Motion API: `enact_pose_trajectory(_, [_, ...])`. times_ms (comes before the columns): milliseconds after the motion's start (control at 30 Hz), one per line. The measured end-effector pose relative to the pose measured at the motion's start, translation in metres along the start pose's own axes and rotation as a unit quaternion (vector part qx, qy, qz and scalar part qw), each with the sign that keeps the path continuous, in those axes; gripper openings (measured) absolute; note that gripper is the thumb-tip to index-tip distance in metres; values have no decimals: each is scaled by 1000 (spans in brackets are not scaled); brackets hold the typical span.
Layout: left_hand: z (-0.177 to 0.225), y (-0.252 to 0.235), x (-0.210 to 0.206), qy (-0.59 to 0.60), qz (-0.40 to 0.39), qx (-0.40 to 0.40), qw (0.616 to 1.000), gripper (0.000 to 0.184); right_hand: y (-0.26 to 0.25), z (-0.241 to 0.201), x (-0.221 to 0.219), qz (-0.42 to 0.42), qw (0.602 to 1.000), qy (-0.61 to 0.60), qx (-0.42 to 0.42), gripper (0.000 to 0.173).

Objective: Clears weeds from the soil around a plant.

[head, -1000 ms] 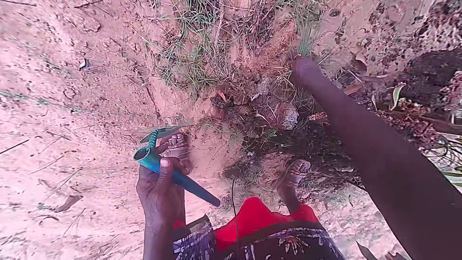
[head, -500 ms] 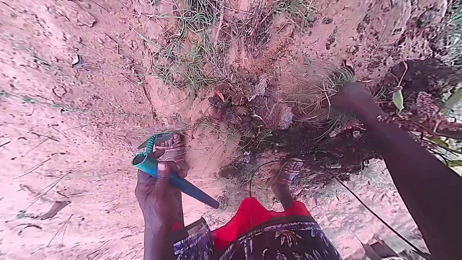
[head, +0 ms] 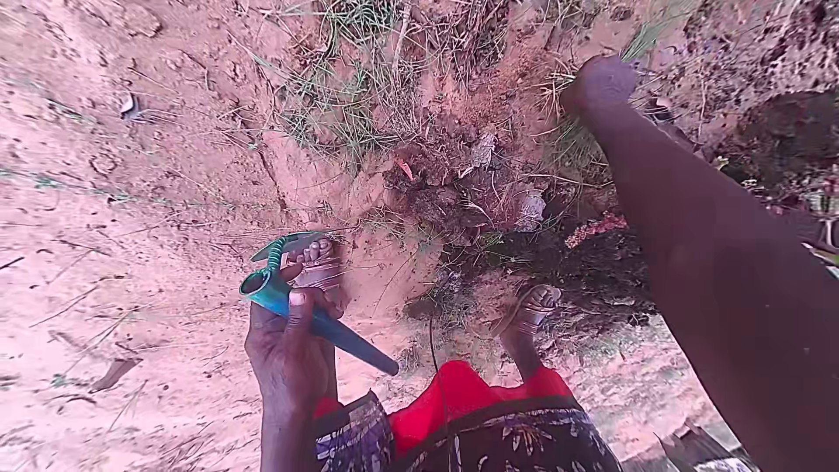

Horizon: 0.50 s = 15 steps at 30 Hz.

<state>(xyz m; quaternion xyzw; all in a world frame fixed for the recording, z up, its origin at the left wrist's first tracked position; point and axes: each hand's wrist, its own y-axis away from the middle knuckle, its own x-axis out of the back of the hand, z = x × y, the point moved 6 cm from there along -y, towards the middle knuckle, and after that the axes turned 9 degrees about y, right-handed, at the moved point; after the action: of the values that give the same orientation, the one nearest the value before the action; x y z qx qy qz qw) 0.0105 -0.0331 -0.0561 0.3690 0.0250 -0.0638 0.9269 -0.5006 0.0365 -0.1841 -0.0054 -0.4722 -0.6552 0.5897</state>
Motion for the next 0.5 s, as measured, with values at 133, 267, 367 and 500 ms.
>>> enact_pose_trajectory(133, [0,0,-3,6,-14,-10,1000,23,-1,-4,4,0,1000,0,25,50])
enact_pose_trajectory(267, [-2,-1,-7,5,-20,-5,1000,23,-8,9,6,-29,993,-116,4,44])
enact_pose_trajectory(367, [-2,-2,-11,-6,-27,-3,1000,22,-19,11,3,-49,989,-136,-9,47])
enact_pose_trajectory(500, [1,-3,-15,-7,-40,-4,999,23,-20,-2,7,-69,994,-59,54,42])
